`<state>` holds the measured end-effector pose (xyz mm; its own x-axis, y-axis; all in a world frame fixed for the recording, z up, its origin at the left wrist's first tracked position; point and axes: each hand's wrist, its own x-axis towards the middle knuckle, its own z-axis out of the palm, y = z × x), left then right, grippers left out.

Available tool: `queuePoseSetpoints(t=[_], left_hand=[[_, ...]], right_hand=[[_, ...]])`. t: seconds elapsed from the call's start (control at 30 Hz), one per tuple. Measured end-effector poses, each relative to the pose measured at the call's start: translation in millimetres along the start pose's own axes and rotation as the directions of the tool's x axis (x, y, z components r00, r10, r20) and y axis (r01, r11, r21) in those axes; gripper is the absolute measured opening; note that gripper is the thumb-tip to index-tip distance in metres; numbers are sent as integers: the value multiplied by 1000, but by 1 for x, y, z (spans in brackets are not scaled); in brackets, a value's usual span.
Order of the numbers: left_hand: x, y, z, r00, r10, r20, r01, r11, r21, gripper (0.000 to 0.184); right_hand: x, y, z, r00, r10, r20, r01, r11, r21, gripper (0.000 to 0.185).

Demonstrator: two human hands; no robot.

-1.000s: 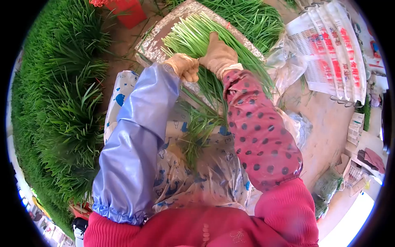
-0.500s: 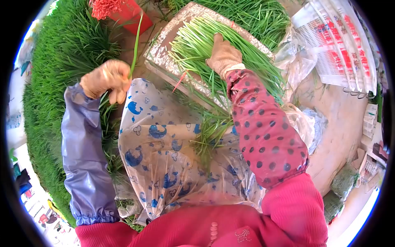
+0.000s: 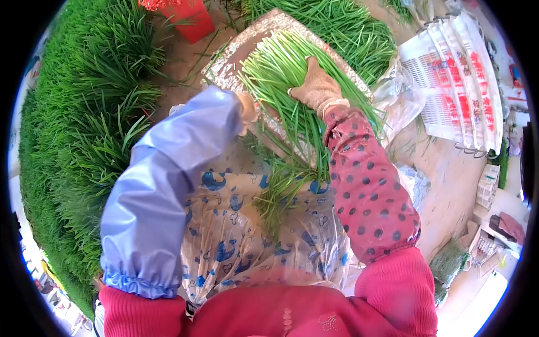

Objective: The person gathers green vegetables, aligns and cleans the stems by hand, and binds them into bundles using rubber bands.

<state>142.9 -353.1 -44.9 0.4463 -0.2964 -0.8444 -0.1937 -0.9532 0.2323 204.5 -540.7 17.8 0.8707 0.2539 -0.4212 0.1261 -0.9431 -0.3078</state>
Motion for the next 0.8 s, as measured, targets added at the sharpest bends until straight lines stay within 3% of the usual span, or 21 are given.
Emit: queuePoseSetpoints(t=[0.07,0.13,0.17,0.2,0.3,0.33,0.4,0.43,0.47,0.5,0.53,0.6,0.63,0.67,0.7,0.8], left_hand=[[4,16,-12,997,-81,-12,74,951,-301,24],[-2,30,-23,988,-156,13,136,813,-566,34],[-5,33,-25,981,-190,39,165,714,-681,41],[-10,34,-26,981,-191,43,169,714,-680,41],[-12,33,-19,991,-78,-111,-74,369,-926,67],[-9,33,-18,991,-77,-108,-71,377,-924,67],[-17,39,-24,998,-39,-57,-36,414,-910,73],[-31,44,-21,990,-85,-115,-48,560,-827,66],[-33,42,-23,990,-82,-112,-46,563,-825,66],[-35,36,-21,976,11,-216,-122,853,-507,63],[-39,31,-19,953,141,-267,-171,981,-91,59],[-57,24,-24,961,99,-259,-12,948,318,56],[-60,12,-17,961,100,-259,-12,946,324,56],[-59,-2,-7,771,180,-611,128,896,425,58],[-54,-6,-2,449,294,-844,293,844,450,61],[-20,3,-2,452,407,-794,339,744,575,73]], right_hand=[[-2,-2,-6,1000,4,-3,-4,1000,-5,83],[-5,-9,-18,996,5,87,-2,999,-36,77],[-8,-13,-20,999,-27,40,30,997,-64,69],[-10,-17,-22,999,-27,43,30,998,-61,69],[-13,-29,-20,994,-111,-5,108,974,-197,68],[-9,-26,-7,994,-105,-8,102,976,-191,68],[-2,-18,18,960,-251,-120,192,910,-368,75],[0,-12,25,971,-204,-127,155,934,-322,83],[1,-10,21,972,-199,-127,150,936,-319,83],[2,-8,15,977,-195,-86,167,951,-259,86],[3,-4,11,981,-192,-42,180,964,-195,90],[15,10,14,966,-240,-100,223,962,-156,85],[20,13,13,965,-251,-82,242,965,-103,85],[21,16,11,964,-259,-66,256,965,-51,86],[17,10,4,971,-240,-12,239,970,-30,87],[4,-6,6,987,-158,-20,155,980,-128,89]])
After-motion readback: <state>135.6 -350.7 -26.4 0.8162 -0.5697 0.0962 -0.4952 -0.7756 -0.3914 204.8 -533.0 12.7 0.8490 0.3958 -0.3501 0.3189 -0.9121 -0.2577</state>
